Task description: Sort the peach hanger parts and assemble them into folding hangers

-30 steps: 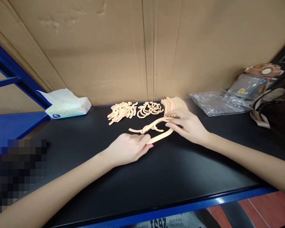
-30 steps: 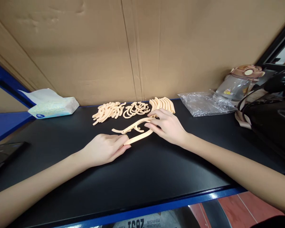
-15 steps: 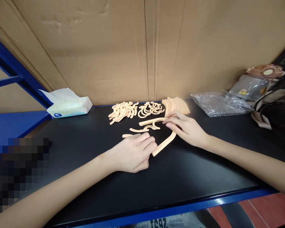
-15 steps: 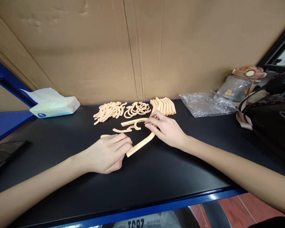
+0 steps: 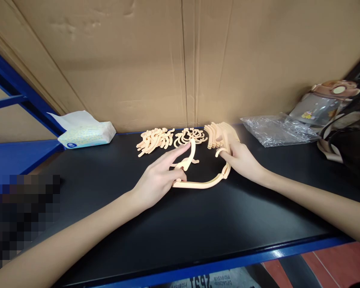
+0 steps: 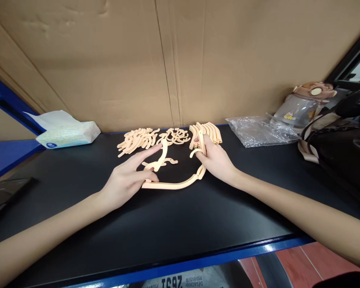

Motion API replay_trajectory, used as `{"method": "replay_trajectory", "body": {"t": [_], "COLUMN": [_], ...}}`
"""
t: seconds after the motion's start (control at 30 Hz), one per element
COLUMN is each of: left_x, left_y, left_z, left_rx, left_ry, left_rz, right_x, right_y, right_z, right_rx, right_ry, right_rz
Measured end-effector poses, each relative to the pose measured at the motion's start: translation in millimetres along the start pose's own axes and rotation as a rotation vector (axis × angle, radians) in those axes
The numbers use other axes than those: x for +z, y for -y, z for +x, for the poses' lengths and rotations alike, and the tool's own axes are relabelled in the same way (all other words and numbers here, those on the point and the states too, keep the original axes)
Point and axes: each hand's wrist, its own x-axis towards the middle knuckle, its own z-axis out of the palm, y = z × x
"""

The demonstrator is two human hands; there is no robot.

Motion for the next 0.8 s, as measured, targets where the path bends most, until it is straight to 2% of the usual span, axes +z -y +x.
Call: {"method": "replay_trajectory", "body": {"t": [0.1, 0.3, 0.43, 0.63, 0.8], "left_x": [0.0, 3.2, 2.4, -0.4, 3.3], "left_y": [1, -3, -5, -7, -7], "left_z": [0, 4, 4, 4, 4], "left_rx": [-0.095, -0.021, -0.008, 0.043, 0.091], "left_ry": [0.049, 0.288, 0.377, 0.370, 0.312], "left_rz": [-0.138, -0.052, 0.005, 0.000, 0.127], "right_x": [0, 0, 1, 4, 7], "right_y": [1, -2, -8, -14, -15], "right_z": [1, 1, 4, 10, 11], "right_rx": [0.016, 0.040, 0.054, 0.047, 0.028], "right_ry": [0.028, 0.033, 0.002, -0.076, -0.051], "right_rz": [-0.045, -0.118, -0.072, 0.193, 0.272]}}
